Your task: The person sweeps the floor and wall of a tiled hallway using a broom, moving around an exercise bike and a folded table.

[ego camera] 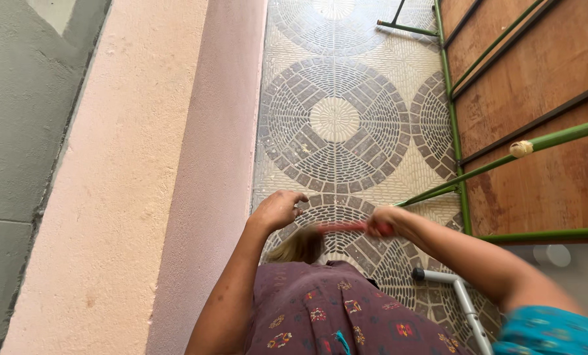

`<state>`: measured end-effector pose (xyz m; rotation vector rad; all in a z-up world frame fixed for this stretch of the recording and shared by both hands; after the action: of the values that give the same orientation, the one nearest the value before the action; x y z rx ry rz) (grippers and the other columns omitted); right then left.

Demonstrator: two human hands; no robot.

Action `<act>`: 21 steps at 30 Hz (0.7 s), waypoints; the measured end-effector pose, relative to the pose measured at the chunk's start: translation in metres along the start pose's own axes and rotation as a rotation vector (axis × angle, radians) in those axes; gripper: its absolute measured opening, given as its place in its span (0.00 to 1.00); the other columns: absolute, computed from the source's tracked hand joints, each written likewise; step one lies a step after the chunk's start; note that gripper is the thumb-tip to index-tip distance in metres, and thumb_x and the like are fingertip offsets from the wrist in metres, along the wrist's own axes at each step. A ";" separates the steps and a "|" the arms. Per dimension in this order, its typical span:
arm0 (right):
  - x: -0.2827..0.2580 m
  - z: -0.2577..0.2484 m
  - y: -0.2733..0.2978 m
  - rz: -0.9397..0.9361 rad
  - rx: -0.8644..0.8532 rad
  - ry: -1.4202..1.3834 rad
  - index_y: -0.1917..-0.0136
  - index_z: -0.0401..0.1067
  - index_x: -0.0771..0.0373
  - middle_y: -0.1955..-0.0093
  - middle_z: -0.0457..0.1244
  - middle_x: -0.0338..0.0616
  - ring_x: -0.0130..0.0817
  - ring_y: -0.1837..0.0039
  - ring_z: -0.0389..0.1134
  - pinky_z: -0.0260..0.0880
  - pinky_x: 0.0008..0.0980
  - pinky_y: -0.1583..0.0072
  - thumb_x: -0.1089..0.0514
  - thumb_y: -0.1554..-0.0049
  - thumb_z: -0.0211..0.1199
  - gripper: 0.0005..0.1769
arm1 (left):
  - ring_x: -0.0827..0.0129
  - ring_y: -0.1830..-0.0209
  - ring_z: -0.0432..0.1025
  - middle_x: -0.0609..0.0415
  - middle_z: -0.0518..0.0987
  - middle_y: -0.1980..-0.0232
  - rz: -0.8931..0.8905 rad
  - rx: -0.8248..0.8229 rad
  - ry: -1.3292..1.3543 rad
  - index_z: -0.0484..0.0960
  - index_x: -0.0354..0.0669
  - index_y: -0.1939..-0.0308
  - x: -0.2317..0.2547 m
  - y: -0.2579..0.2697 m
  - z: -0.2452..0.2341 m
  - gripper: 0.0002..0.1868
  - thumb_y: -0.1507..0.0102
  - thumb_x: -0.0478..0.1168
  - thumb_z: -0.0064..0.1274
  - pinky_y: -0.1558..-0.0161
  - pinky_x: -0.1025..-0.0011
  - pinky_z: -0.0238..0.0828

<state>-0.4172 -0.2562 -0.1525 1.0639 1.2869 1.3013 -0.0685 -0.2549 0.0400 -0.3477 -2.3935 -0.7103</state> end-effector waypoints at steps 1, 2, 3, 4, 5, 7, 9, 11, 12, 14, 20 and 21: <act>-0.021 0.014 -0.008 -0.177 -0.056 0.040 0.34 0.63 0.83 0.68 0.62 0.46 0.26 0.75 0.59 0.59 0.23 0.74 0.68 0.41 0.56 0.23 | 0.62 0.43 0.77 0.51 0.81 0.42 0.001 0.000 -0.001 0.81 0.51 0.40 0.000 0.001 0.000 0.20 0.37 0.41 0.57 0.41 0.63 0.72; -0.036 0.026 -0.008 -0.353 -0.112 0.080 0.34 0.61 0.85 0.68 0.60 0.43 0.29 0.74 0.59 0.61 0.27 0.74 0.70 0.41 0.57 0.24 | 0.62 0.43 0.78 0.52 0.83 0.42 0.009 -0.013 0.000 0.82 0.51 0.43 0.000 0.002 0.000 0.18 0.37 0.40 0.56 0.40 0.63 0.72; -0.038 0.040 -0.009 -0.398 0.072 0.270 0.31 0.61 0.69 0.69 0.60 0.43 0.29 0.74 0.59 0.59 0.29 0.73 0.70 0.42 0.57 0.26 | 0.63 0.43 0.78 0.54 0.85 0.43 0.015 -0.023 0.005 0.84 0.51 0.45 -0.001 0.002 0.000 0.16 0.37 0.40 0.55 0.40 0.63 0.73; -0.038 0.058 -0.008 -0.441 0.257 0.459 0.28 0.60 0.53 0.69 0.59 0.43 0.29 0.74 0.58 0.57 0.32 0.73 0.70 0.44 0.58 0.32 | 0.63 0.43 0.78 0.54 0.85 0.43 0.014 -0.021 0.007 0.84 0.51 0.45 -0.001 0.002 0.001 0.16 0.37 0.40 0.55 0.40 0.63 0.73; -0.037 0.077 -0.004 -0.504 0.383 0.536 0.29 0.60 0.55 0.70 0.59 0.43 0.30 0.75 0.58 0.56 0.32 0.73 0.70 0.44 0.57 0.31 | 0.60 0.41 0.76 0.52 0.83 0.41 0.010 0.023 -0.024 0.83 0.52 0.43 -0.001 0.002 0.002 0.18 0.37 0.39 0.55 0.39 0.61 0.71; -0.022 0.109 0.007 -0.679 0.431 0.426 0.30 0.58 0.58 0.71 0.58 0.44 0.31 0.76 0.56 0.54 0.34 0.75 0.71 0.45 0.55 0.30 | 0.58 0.39 0.74 0.51 0.80 0.40 0.005 0.076 -0.055 0.82 0.54 0.40 -0.005 0.004 0.001 0.20 0.37 0.39 0.55 0.39 0.59 0.69; -0.003 0.126 0.021 -0.725 0.366 0.321 0.32 0.56 0.61 0.72 0.57 0.44 0.32 0.77 0.55 0.52 0.36 0.76 0.71 0.46 0.53 0.28 | 0.60 0.39 0.74 0.52 0.80 0.39 -0.071 0.022 -0.020 0.80 0.53 0.40 -0.015 0.011 0.005 0.19 0.35 0.45 0.55 0.38 0.59 0.69; 0.017 0.128 0.041 -0.623 0.176 0.296 0.34 0.55 0.64 0.73 0.55 0.44 0.33 0.79 0.53 0.50 0.38 0.78 0.72 0.46 0.52 0.27 | 0.59 0.39 0.74 0.51 0.80 0.39 -0.080 0.043 -0.009 0.80 0.53 0.40 -0.024 0.015 0.005 0.19 0.35 0.45 0.55 0.38 0.59 0.69; 0.022 0.127 0.055 -0.555 0.014 0.326 0.40 0.55 0.76 0.74 0.53 0.46 0.33 0.80 0.51 0.46 0.38 0.80 0.71 0.45 0.51 0.19 | 0.59 0.39 0.75 0.51 0.80 0.39 -0.085 0.064 -0.001 0.80 0.52 0.39 -0.028 0.015 0.005 0.19 0.35 0.44 0.55 0.37 0.59 0.69; 0.022 0.106 0.091 -0.332 -0.040 0.411 0.43 0.59 0.65 0.73 0.56 0.42 0.28 0.79 0.53 0.50 0.32 0.78 0.70 0.45 0.53 0.16 | 0.60 0.41 0.76 0.51 0.80 0.39 -0.104 0.056 0.007 0.80 0.53 0.40 -0.031 0.016 0.005 0.19 0.36 0.44 0.56 0.38 0.60 0.69; 0.013 0.094 0.149 -0.026 -0.196 0.839 0.39 0.65 0.64 0.68 0.65 0.49 0.30 0.75 0.61 0.60 0.29 0.74 0.73 0.46 0.59 0.22 | 0.57 0.41 0.75 0.48 0.81 0.41 -0.094 0.084 0.014 0.81 0.51 0.40 -0.030 0.019 -0.002 0.20 0.36 0.43 0.57 0.38 0.60 0.70; 0.006 0.096 0.145 -0.033 -0.152 1.230 0.38 0.65 0.66 0.66 0.64 0.47 0.31 0.73 0.62 0.62 0.31 0.73 0.71 0.45 0.59 0.20 | 0.57 0.41 0.76 0.48 0.81 0.41 -0.103 0.074 0.031 0.80 0.51 0.39 -0.029 0.017 -0.003 0.20 0.36 0.43 0.56 0.38 0.61 0.71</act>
<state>-0.3316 -0.2304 -0.0024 0.0138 1.9795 2.0845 -0.0380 -0.2442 0.0311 -0.1830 -2.4150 -0.6658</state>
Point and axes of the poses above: each hand's wrist, its own y-axis away from the middle knuckle, its own z-axis out of the palm, x = y × z, the point moved 3 cm from there along -y, towards the middle knuckle
